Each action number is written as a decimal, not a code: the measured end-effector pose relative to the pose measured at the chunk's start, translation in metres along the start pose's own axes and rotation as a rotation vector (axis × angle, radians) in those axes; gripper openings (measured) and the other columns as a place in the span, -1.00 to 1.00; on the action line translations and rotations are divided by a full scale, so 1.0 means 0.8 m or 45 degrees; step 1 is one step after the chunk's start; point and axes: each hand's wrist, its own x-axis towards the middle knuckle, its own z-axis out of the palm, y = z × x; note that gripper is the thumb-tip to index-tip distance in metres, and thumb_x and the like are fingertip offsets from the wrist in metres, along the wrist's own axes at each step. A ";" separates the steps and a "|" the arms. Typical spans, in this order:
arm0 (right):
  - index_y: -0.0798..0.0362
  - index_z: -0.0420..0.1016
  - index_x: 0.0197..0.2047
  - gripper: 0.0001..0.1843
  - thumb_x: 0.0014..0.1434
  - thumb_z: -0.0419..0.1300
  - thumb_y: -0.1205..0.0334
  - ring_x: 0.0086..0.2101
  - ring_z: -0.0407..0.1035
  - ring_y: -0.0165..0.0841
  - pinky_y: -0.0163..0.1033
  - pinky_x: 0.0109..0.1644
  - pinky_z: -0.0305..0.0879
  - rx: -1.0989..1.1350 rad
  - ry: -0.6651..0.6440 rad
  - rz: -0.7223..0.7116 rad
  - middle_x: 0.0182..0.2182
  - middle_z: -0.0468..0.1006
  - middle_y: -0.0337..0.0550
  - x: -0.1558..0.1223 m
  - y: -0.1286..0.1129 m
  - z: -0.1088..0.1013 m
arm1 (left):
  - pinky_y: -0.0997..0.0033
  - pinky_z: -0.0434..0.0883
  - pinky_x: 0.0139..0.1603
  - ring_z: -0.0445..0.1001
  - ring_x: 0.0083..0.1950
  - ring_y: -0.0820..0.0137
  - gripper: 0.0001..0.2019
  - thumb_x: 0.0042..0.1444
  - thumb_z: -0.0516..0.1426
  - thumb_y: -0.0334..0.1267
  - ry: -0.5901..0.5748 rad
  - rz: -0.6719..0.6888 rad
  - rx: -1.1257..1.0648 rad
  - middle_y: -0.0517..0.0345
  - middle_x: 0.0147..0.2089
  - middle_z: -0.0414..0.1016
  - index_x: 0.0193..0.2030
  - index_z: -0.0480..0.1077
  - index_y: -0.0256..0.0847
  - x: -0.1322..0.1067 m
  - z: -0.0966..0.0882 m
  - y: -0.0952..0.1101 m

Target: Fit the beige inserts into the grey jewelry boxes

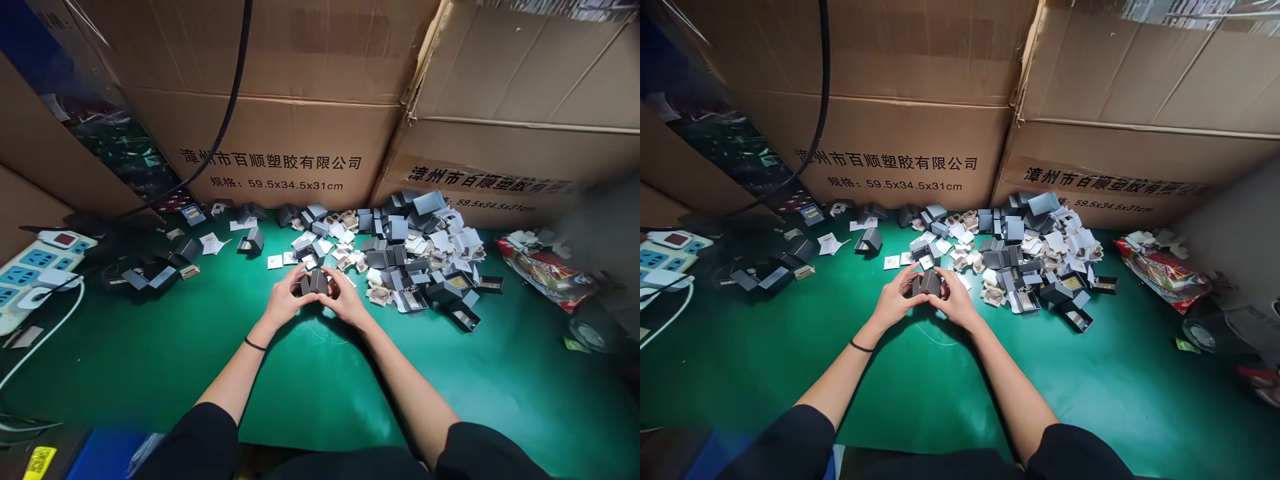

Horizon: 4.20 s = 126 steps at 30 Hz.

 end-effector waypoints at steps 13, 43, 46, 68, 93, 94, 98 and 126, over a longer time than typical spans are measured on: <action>-0.02 0.13 0.33 -0.30 0.13 0.16 0.16 -0.18 0.37 -0.25 -0.08 -0.10 0.45 -0.208 0.189 -0.214 0.01 0.36 0.05 0.003 0.022 0.000 | 0.26 0.47 -0.11 0.47 -0.11 0.25 -0.34 0.03 0.19 0.16 0.282 -0.102 -0.154 -0.01 -0.16 0.46 0.17 0.28 -0.22 0.002 0.007 0.002; 0.01 0.44 0.11 -0.57 0.17 0.19 0.12 0.00 0.32 -0.15 -0.07 0.06 0.30 -0.836 0.197 0.112 -0.01 0.53 -0.07 0.094 0.005 -0.062 | 0.23 0.57 -0.23 0.58 -0.11 0.18 -0.63 0.32 -0.04 -0.17 -0.072 -0.792 -1.228 -0.18 -0.08 0.51 0.20 0.26 -0.24 0.020 -0.015 0.015; 0.02 0.54 -0.03 -0.70 0.15 0.19 0.20 -0.02 0.35 -0.13 -0.12 0.00 0.30 -1.055 0.039 0.226 -0.14 0.58 -0.05 0.120 0.008 -0.057 | 0.18 0.57 -0.19 0.58 -0.12 0.17 -0.65 0.30 -0.02 -0.23 0.029 -0.834 -1.251 -0.23 -0.12 0.51 0.13 0.31 -0.38 0.023 -0.013 0.013; 0.13 0.53 -0.20 -0.64 0.24 0.01 0.07 -0.28 0.41 -0.29 -0.17 -0.35 0.49 0.062 0.668 0.057 -0.22 0.49 0.01 0.029 0.009 -0.007 | 0.26 0.56 -0.24 0.58 -0.25 0.31 -0.65 0.22 0.12 -0.29 0.156 -0.556 -1.148 -0.04 -0.15 0.54 0.14 0.26 -0.22 0.047 0.037 0.014; -0.03 0.56 -0.13 -0.69 0.33 -0.03 0.32 -0.10 0.29 -0.23 -0.32 -0.41 0.13 -1.027 -0.305 0.010 -0.18 0.58 -0.12 0.014 -0.040 -0.013 | 0.50 0.42 -0.18 0.51 -0.21 0.43 -0.62 0.01 0.31 -0.31 0.030 -0.461 -1.030 0.03 -0.18 0.57 0.00 0.43 -0.31 0.043 0.036 0.003; -0.03 0.55 -0.13 -0.69 0.33 -0.03 0.34 -0.10 0.31 -0.24 -0.32 -0.39 0.15 -1.031 -0.315 0.011 -0.18 0.58 -0.12 0.014 -0.042 -0.015 | 0.50 0.42 -0.20 0.51 -0.22 0.43 -0.61 0.02 0.31 -0.32 0.047 -0.464 -1.032 0.05 -0.20 0.57 0.02 0.42 -0.30 0.043 0.036 0.003; -0.06 0.52 -0.02 -0.66 0.32 -0.03 0.34 -0.17 0.39 -0.28 -0.30 -0.33 0.21 -1.003 -0.309 0.010 -0.14 0.58 -0.12 0.014 -0.050 -0.022 | 0.51 0.42 -0.26 0.49 -0.32 0.48 -0.61 0.08 0.26 -0.30 0.076 -0.460 -1.011 0.05 -0.20 0.57 0.06 0.39 -0.30 0.042 0.037 0.004; 0.06 0.44 -0.04 -0.62 0.41 -0.18 0.19 -0.28 0.49 -0.30 -0.30 -0.36 0.19 -1.235 -0.307 0.047 -0.14 0.53 0.00 0.033 -0.048 -0.002 | 0.58 0.40 -0.35 0.45 -0.36 0.51 -0.69 0.06 0.25 -0.40 0.147 -0.473 -0.936 0.09 -0.28 0.55 -0.01 0.47 -0.34 0.040 0.038 0.001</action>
